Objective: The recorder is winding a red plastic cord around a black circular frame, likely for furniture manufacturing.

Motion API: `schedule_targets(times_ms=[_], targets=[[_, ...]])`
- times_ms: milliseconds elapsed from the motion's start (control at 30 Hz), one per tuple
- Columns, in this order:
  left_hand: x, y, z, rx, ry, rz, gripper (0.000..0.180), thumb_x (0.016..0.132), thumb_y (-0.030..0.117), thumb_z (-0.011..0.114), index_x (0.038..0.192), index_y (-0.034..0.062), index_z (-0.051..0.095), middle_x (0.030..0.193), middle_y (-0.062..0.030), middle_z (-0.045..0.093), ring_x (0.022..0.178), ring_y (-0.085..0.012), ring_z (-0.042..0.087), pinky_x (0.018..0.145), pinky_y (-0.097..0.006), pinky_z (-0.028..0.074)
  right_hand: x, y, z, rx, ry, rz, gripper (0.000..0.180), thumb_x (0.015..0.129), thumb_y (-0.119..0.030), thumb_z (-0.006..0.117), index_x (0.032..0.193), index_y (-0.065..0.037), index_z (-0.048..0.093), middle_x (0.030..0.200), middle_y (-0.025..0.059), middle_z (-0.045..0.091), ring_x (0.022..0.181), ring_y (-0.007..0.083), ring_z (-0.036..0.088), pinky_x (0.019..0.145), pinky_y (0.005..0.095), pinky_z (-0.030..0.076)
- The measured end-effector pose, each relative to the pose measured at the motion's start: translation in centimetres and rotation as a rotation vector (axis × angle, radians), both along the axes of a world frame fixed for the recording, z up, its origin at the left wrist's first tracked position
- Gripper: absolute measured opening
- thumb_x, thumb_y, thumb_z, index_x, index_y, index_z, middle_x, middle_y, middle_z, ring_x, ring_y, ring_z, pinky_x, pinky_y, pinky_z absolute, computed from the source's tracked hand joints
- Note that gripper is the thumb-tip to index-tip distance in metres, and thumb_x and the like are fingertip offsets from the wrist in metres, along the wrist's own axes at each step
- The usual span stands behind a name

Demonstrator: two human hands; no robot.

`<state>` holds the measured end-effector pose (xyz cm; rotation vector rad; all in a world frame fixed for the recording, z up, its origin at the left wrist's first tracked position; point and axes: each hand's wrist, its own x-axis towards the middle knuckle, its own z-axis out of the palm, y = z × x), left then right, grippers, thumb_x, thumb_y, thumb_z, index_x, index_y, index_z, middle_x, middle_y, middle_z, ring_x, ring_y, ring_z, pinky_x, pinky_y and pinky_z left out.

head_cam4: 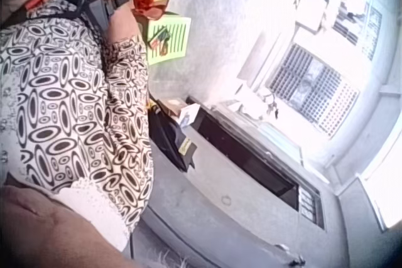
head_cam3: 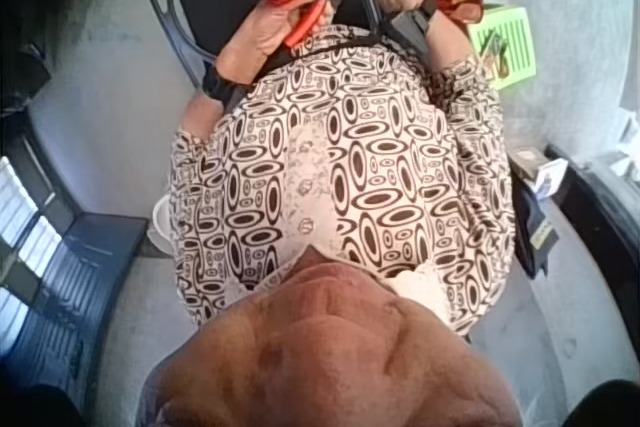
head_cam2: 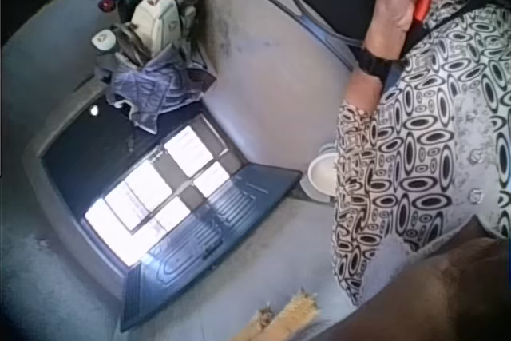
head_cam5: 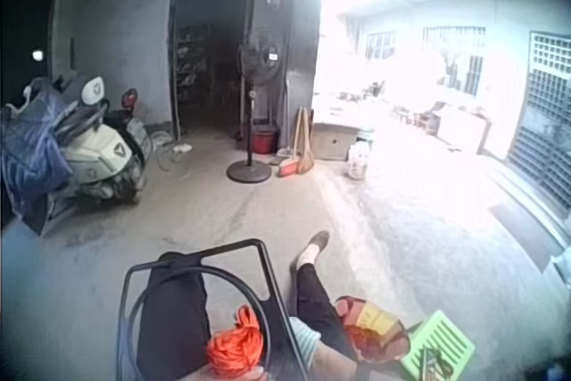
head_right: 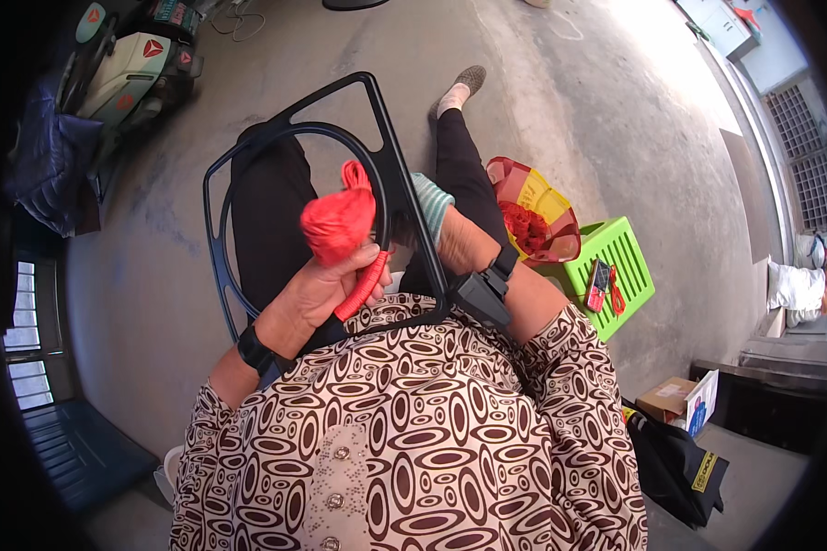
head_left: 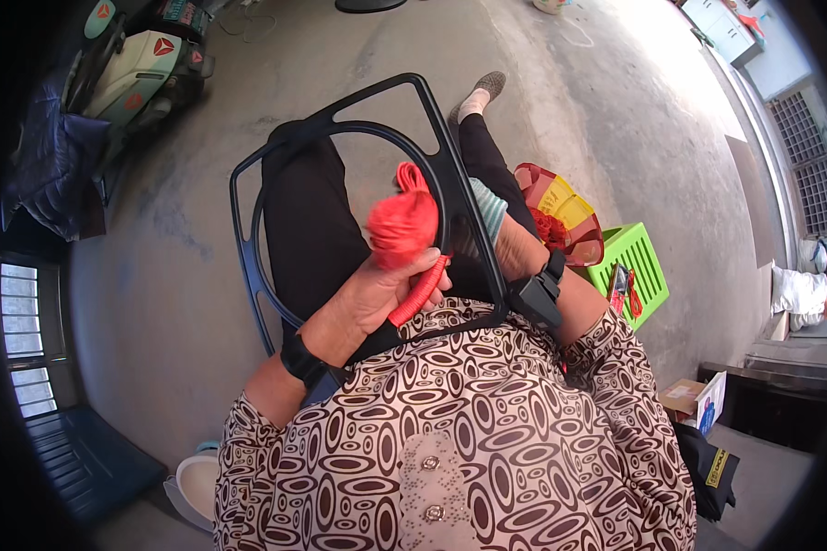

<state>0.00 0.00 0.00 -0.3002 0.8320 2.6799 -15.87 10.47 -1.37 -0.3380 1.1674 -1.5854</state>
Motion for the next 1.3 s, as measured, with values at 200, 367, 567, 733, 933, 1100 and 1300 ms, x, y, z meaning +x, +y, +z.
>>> schedule_targets(times_ms=[200, 367, 567, 733, 933, 1100, 1300], targets=[[-0.5, -0.3, -0.1, -0.177, -0.046, 0.067, 0.022, 0.099, 0.019, 0.051, 0.109, -0.0004, 0.057, 0.089, -0.0085, 0.066, 0.068, -0.0143, 0.064, 0.059, -0.026, 0.054, 0.7, 1.7, 3.0, -0.351, -0.528, 0.079, 0.062, 0.090, -0.040, 0.062, 0.136, -0.003, 0.045, 0.119, 0.0174, 0.061, 0.083, 0.0224, 0.066, 0.085, 0.0376, 0.054], [-1.0, -0.7, -0.8, -0.272, -0.054, 0.201, 0.018, 0.098, 0.018, 0.054, 0.100, 0.0006, 0.058, 0.083, -0.0084, 0.065, 0.067, -0.0142, 0.064, 0.060, -0.026, 0.054, 1.5, 3.7, 2.8, 0.182, 0.291, -0.036, 0.040, 0.077, -0.018, 0.077, 0.109, 0.001, 0.061, 0.095, 0.0046, 0.067, 0.081, 0.0127, 0.062, 0.076, 0.0278, 0.053], [-0.9, -0.7, -1.0, -0.260, -0.041, 0.166, 0.017, 0.096, 0.019, 0.057, 0.096, 0.0026, 0.059, 0.080, -0.0073, 0.065, 0.066, -0.0132, 0.065, 0.061, -0.024, 0.055, 3.6, 7.2, 1.5, 0.246, 0.589, 0.000, 0.032, 0.074, -0.017, 0.075, 0.098, 0.002, 0.064, 0.084, 0.0052, 0.066, 0.080, 0.0089, 0.060, 0.073, 0.0257, 0.050], [-0.6, -1.1, -0.5, -0.273, -0.081, 0.165, 0.019, 0.096, 0.023, 0.058, 0.095, 0.0037, 0.059, 0.080, -0.0072, 0.065, 0.063, -0.0137, 0.064, 0.058, -0.023, 0.055, 0.9, 12.1, 1.4, 0.324, 0.433, 0.254, 0.032, 0.078, -0.016, 0.067, 0.104, 0.002, 0.063, 0.093, 0.0020, 0.064, 0.087, 0.0079, 0.057, 0.080, 0.0242, 0.047], [-0.8, -0.9, -0.4, -0.198, -0.059, 0.185, 0.019, 0.096, 0.025, 0.058, 0.094, 0.0056, 0.058, 0.080, -0.0084, 0.065, 0.064, -0.0148, 0.065, 0.058, -0.025, 0.055, 0.9, 15.7, 0.4, 0.113, 0.112, -0.294, 0.044, 0.085, -0.032, 0.068, 0.116, -0.001, 0.061, 0.103, 0.0038, 0.064, 0.094, 0.0108, 0.060, 0.082, 0.0257, 0.049], [-0.7, -1.6, 0.4, -0.257, -0.074, 0.180, 0.016, 0.096, 0.022, 0.057, 0.094, 0.0063, 0.057, 0.079, -0.0099, 0.065, 0.062, -0.0159, 0.065, 0.056, -0.026, 0.055, 2.2, 14.2, -1.4, -0.248, -0.147, -0.388, 0.049, 0.088, -0.035, 0.066, 0.120, 0.000, 0.056, 0.113, 0.0107, 0.063, 0.101, 0.0189, 0.061, 0.089, 0.0340, 0.050], [-0.2, -1.6, 1.0, -0.336, -0.120, 0.202, 0.019, 0.096, 0.023, 0.058, 0.087, 0.0063, 0.056, 0.076, -0.0095, 0.064, 0.060, -0.0143, 0.063, 0.055, -0.024, 0.054, 0.7, 13.8, -3.3, -0.238, -0.176, -0.497, 0.036, 0.092, -0.035, 0.062, 0.100, -0.001, 0.061, 0.102, 0.0152, 0.064, 0.100, 0.0258, 0.062, 0.091, 0.0409, 0.050]])
